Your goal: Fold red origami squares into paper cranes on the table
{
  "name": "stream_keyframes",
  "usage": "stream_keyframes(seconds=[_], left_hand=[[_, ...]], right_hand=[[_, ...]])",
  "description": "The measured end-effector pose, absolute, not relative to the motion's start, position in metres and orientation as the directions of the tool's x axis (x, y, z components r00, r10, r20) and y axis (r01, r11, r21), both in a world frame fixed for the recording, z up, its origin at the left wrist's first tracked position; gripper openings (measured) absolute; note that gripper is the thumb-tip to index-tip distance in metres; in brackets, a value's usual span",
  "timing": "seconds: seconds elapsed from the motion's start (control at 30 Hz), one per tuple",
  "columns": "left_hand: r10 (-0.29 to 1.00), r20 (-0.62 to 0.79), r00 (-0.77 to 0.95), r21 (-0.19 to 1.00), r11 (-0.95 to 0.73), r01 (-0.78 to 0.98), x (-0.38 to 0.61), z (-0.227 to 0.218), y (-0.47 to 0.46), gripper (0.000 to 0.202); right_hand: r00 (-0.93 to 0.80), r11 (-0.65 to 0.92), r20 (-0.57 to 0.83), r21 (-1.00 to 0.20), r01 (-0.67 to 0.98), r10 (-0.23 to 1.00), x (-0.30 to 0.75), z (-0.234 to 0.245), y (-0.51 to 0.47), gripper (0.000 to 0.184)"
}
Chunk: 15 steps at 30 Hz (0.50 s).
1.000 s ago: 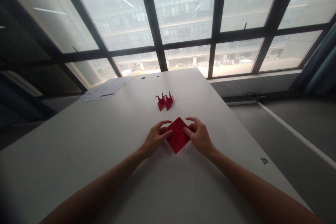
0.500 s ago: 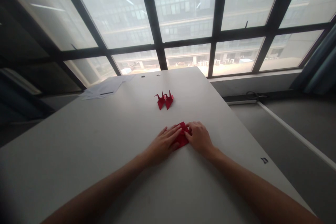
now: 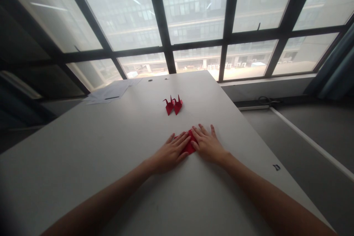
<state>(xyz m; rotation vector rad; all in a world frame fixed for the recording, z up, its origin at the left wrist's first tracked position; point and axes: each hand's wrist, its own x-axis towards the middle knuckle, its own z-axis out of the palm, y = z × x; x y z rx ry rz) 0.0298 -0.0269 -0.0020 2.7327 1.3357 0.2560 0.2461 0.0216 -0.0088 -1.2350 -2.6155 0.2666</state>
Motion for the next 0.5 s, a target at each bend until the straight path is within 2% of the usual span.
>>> stream_keyframes(seconds=[0.17,0.33,0.5], left_hand=[[0.779,0.099,0.619,0.162,-0.626,0.763,0.0280,-0.0013,-0.0250,0.062],[0.755,0.113,0.646,0.179,-0.655,0.734,0.0278,0.0016,-0.0258,0.067],[0.795,0.148,0.588,0.207,-0.606,0.768,0.0282,-0.0006,-0.0268,0.064]], right_hand=[[-0.469,0.497,0.165,-0.288,0.818,0.867,0.2495,-0.0069,0.0236,0.053],[-0.679,0.686,0.162,-0.345,0.641,0.716,0.2487,-0.0072,0.0209,0.056],[-0.661,0.652,0.114,-0.354,0.670,0.742,0.2480,-0.0077,0.0174,0.054]])
